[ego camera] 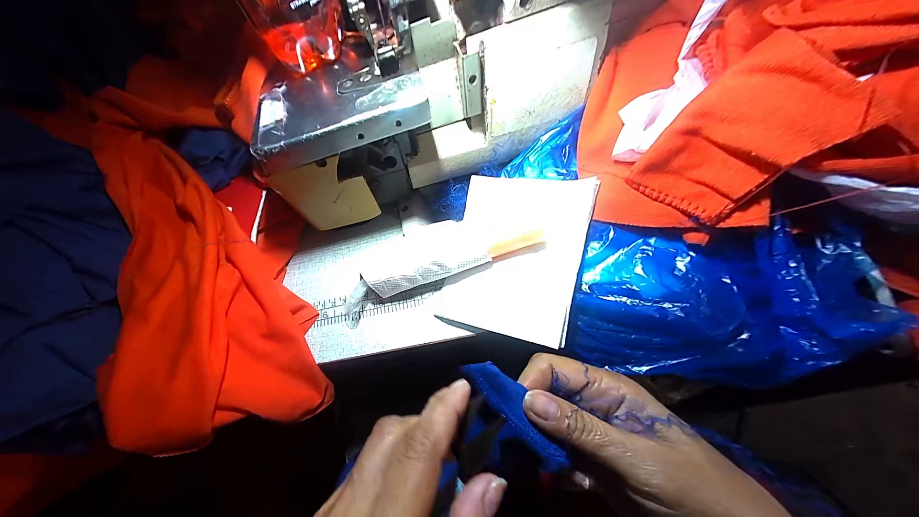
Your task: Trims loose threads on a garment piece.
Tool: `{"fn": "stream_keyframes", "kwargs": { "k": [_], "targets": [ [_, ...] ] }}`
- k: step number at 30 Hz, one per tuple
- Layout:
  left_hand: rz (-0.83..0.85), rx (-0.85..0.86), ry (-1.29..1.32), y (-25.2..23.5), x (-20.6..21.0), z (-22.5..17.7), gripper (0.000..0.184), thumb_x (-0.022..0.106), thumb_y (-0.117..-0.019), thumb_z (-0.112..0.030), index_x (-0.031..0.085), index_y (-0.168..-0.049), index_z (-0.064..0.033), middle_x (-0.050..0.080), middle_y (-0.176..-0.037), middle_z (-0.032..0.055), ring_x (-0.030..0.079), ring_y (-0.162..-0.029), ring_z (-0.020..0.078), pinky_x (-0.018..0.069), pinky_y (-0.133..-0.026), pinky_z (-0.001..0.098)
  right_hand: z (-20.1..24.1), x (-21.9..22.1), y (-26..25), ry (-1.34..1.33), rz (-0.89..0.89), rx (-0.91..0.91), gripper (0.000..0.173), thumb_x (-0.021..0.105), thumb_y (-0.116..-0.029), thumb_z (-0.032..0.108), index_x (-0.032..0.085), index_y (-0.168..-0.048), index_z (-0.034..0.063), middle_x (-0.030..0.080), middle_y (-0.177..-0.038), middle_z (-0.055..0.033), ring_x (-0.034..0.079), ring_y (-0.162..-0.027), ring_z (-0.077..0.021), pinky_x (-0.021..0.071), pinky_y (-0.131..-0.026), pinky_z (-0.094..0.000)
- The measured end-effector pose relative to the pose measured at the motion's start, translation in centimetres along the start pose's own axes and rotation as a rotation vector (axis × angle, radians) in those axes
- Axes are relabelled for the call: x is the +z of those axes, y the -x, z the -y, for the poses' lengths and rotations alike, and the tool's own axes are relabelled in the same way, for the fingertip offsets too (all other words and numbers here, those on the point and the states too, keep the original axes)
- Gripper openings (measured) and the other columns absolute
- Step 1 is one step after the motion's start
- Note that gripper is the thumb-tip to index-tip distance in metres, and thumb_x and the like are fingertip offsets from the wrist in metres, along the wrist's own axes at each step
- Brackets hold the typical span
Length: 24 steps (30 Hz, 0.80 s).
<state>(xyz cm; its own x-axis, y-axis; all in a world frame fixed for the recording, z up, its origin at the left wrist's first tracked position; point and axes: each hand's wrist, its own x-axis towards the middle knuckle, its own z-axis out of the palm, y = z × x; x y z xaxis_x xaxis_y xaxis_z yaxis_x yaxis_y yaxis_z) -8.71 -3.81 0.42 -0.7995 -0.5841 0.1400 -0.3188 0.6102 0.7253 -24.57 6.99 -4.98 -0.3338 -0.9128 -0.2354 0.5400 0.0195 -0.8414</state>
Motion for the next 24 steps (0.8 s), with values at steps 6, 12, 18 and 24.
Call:
{"fn": "stream_keyframes", "kwargs": {
  "k": [6,12,18,24],
  "targets": [
    [0.077,0.064,-0.094,0.6,0.4,-1.5,0.033,0.066,-0.0981,-0.018,0.073,-0.118,0.0072,0.071,-0.087,0.0158,0.062,-0.073,0.0140,0.0492,-0.066,0.0206,-0.2,0.1,0.0,0.002,-0.041,-0.077,0.017,0.063,-0.1012,0.026,0.068,-0.087,0.0202,0.060,-0.072,0.0098,0.053,-0.060,0.0071,0.0429,-0.053,-0.0086],
    [0.066,0.055,-0.125,0.5,0.8,-1.5,0.032,0.066,-0.0973,-0.017,0.074,-0.118,0.0059,0.070,-0.084,0.0149,0.061,-0.069,0.0145,0.0475,-0.061,0.0215,-0.4,-0.1,-0.1,0.068,-0.045,-0.136,0.020,0.061,-0.1019,0.028,0.070,-0.086,0.0189,0.060,-0.072,0.0102,0.054,-0.062,0.0067,0.0433,-0.055,-0.0090],
    [0.082,0.054,-0.172,0.4,0.7,-1.7,0.031,0.067,-0.0971,-0.017,0.074,-0.118,0.0044,0.069,-0.083,0.0137,0.059,-0.068,0.0138,0.0458,-0.060,0.0213,-0.3,-0.2,0.2,0.097,-0.067,-0.133,0.019,0.064,-0.1003,0.031,0.069,-0.086,0.0191,0.062,-0.074,0.0091,0.057,-0.064,0.0047,0.0465,-0.056,-0.0110],
    [0.064,0.046,-0.154,0.3,1.0,-1.8,0.030,0.067,-0.0967,-0.016,0.075,-0.117,0.0048,0.069,-0.082,0.0132,0.060,-0.068,0.0131,0.0466,-0.061,0.0202,-0.3,-0.1,0.3,0.150,-0.072,-0.184,0.019,0.062,-0.1014,0.029,0.069,-0.087,0.0196,0.061,-0.075,0.0100,0.058,-0.068,0.0051,0.0486,-0.059,-0.0105]
  ]
}}
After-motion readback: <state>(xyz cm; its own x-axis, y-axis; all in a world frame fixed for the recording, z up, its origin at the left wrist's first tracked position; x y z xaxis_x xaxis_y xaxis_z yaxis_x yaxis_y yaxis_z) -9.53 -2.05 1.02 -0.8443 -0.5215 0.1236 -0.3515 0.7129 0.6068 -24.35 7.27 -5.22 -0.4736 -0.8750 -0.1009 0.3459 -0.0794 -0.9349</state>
